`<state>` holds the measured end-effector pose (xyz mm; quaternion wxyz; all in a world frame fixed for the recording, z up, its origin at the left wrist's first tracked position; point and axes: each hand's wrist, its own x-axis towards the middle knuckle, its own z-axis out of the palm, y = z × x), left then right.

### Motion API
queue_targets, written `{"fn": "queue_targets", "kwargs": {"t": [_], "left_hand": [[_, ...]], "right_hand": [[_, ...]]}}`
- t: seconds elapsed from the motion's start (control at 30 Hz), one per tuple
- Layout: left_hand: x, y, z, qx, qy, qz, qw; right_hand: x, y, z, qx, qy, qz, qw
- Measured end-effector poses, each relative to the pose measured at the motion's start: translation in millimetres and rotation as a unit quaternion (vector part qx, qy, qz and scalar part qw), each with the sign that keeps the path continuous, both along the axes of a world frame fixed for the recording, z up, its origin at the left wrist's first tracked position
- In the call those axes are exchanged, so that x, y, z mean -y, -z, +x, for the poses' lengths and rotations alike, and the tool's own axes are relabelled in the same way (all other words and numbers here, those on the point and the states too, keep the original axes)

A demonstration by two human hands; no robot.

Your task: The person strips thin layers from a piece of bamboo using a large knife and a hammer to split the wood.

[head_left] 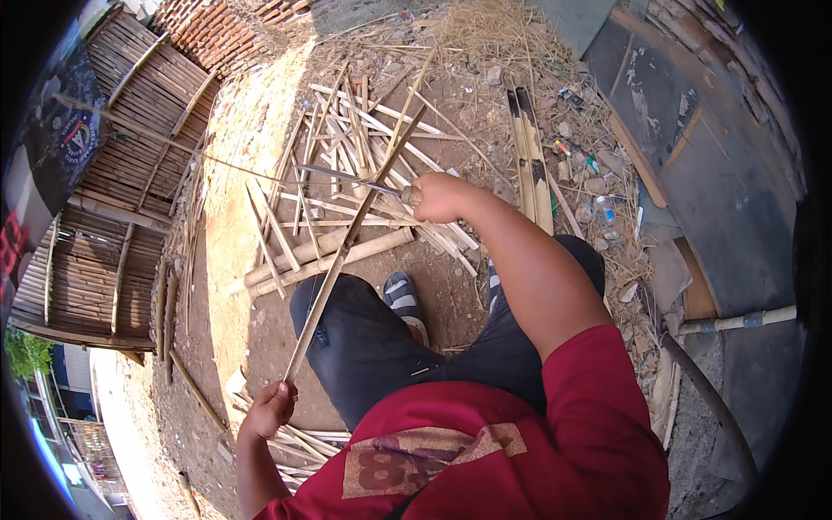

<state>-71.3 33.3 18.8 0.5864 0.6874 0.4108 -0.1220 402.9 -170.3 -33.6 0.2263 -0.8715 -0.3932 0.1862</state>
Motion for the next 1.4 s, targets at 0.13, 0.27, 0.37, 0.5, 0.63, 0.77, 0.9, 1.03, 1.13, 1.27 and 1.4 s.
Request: {"fn": "queue_targets", "kwargs": {"t": [0.13,0.27,0.37,0.5,0.63,0.77,0.9,1.03,1.13,1.27,1.4], "left_hand": [[2,1,-1,-0.01,-0.036,-0.014,0.999],[10,2,6,0.013,-0.02,-0.035,0.999],[10,-1,4,0.023,-0.019,-0.051,0.998],[-1,-7,-24,0.038,-0.04,-0.028,0.998],[3,-11,-14,-0.011,-0.003,0.01,1.0],[0,-5,-21,-0.01,-0.026,0.0,1.0],[-1,-11,-19,-0.022,-0.03,0.005,0.999],[-5,-8,-26,-0.015,-0.05,-0.027,0.998],[1,-11,-27,-0.01,-0.055,-0.032,0.998],[5,-7,-24,0.007,-0.057,-0.037,0.998],[12,-6,-13,0.008,-0.028,-0.032,0.999]], "right_hand": [[1,-29,-26,0.061,-0.011,-0.033,0.998],[-5,-39,-63,0.09,-0.082,-0.026,0.992],[-12,-47,-88,0.153,-0.165,-0.009,0.974],[-1,-24,-7,0.18,-0.009,-0.003,0.984],[8,-17,10,0.167,0.062,-0.038,0.983],[-3,-7,15,-0.007,-0.014,-0.047,0.999],[6,-9,-2,0.012,0.019,-0.022,0.999],[-1,-21,-28,0.048,0.03,-0.025,0.998],[-4,-24,-40,0.037,0.021,-0.01,0.999],[-8,-33,-60,0.006,-0.025,0.011,1.0],[-6,-51,-90,0.035,-0.132,0.042,0.99]]}}
